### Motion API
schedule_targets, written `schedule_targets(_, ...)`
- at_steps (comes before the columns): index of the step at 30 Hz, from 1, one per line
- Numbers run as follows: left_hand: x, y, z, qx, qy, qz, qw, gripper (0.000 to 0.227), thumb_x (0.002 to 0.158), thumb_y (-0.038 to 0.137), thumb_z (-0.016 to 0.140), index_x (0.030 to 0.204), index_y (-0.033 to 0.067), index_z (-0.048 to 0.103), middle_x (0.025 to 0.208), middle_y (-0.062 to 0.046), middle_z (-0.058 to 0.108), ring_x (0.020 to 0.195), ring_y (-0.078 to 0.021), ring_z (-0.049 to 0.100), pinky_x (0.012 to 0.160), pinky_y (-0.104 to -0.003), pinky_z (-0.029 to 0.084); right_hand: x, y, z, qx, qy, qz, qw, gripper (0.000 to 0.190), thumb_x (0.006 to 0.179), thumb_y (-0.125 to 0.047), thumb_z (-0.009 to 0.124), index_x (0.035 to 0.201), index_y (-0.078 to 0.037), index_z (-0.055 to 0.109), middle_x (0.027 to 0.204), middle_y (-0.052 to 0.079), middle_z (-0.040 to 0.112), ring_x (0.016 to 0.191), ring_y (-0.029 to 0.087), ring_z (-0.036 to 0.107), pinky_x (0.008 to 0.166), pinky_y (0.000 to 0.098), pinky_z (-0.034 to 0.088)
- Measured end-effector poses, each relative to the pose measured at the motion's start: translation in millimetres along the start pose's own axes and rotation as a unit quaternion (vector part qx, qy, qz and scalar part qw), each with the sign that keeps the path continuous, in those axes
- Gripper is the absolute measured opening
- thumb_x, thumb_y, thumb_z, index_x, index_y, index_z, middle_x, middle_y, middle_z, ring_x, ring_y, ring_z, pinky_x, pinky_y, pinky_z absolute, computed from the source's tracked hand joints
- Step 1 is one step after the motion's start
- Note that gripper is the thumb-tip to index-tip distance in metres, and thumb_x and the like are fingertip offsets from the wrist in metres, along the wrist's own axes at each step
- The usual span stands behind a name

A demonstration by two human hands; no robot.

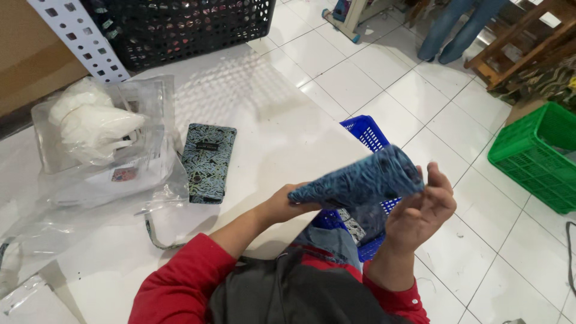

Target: The person assembles small patterned pouches by attaching straps and placing them into a blue basket. They also handle plastic packaging and a clear container with small accessories, organizing items on a white table.

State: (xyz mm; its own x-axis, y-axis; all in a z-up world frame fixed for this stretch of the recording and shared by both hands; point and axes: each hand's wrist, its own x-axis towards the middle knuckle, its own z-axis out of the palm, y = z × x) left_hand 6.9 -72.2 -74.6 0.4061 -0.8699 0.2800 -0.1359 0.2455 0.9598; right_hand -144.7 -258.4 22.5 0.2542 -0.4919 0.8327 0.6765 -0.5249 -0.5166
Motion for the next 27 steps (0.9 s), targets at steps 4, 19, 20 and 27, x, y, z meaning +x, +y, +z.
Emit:
schedule_targets(4,-2.6,-29.5,-23.4,-0.140,0.012,-0.080,0.987,0.028,0.096,0.013,0.071,0.118,-0.0033,0.070,0.103,-0.013,0.076,0.093,-0.0225,0.073,0.085,-0.038,0.060,-3.3,2.8,-6.6,-0.004,-0.068,0.153,0.986,0.042,0.103,-0.016,0.065,0.140,-0.004,0.049,0.128,0.008,0.061,0.120,0.016,0.061,0.106,0.0331,0.052)
schedule_targets(19,-7.9,-28.3,-60.8,-0.426,0.026,-0.145,0.893,0.049,0.090,0.014,0.066,0.134,-0.0054,0.057,0.118,-0.016,0.073,0.103,-0.0242,0.073,0.090,-0.039,0.058,26.7,-5.5,-31.4,-0.292,-0.181,0.082,0.936,0.011,0.097,0.003,0.066,0.105,-0.002,0.070,0.094,0.007,0.068,0.084,0.013,0.064,0.073,0.0251,0.050)
schedule_targets(20,-7.4,-27.1,-61.8,-0.429,0.028,-0.146,0.891,0.049,0.090,0.013,0.066,0.134,-0.0057,0.057,0.120,-0.016,0.072,0.104,-0.0244,0.073,0.092,-0.039,0.058,31.8,-4.7,-37.0,-0.287,-0.212,0.077,0.931,0.012,0.095,0.003,0.066,0.105,-0.003,0.070,0.093,0.007,0.068,0.085,0.013,0.065,0.074,0.0253,0.051)
schedule_targets(27,-15.5,-17.2,-54.0,-0.437,-0.088,-0.125,0.886,0.042,0.096,0.012,0.069,0.131,-0.0090,0.060,0.098,-0.018,0.075,0.072,-0.0243,0.074,0.057,-0.037,0.060,67.3,26.2,-82.9,-0.081,-0.386,0.217,0.893,0.009,0.093,0.000,0.063,0.099,-0.004,0.069,0.096,0.005,0.067,0.092,0.014,0.063,0.082,0.0280,0.051)
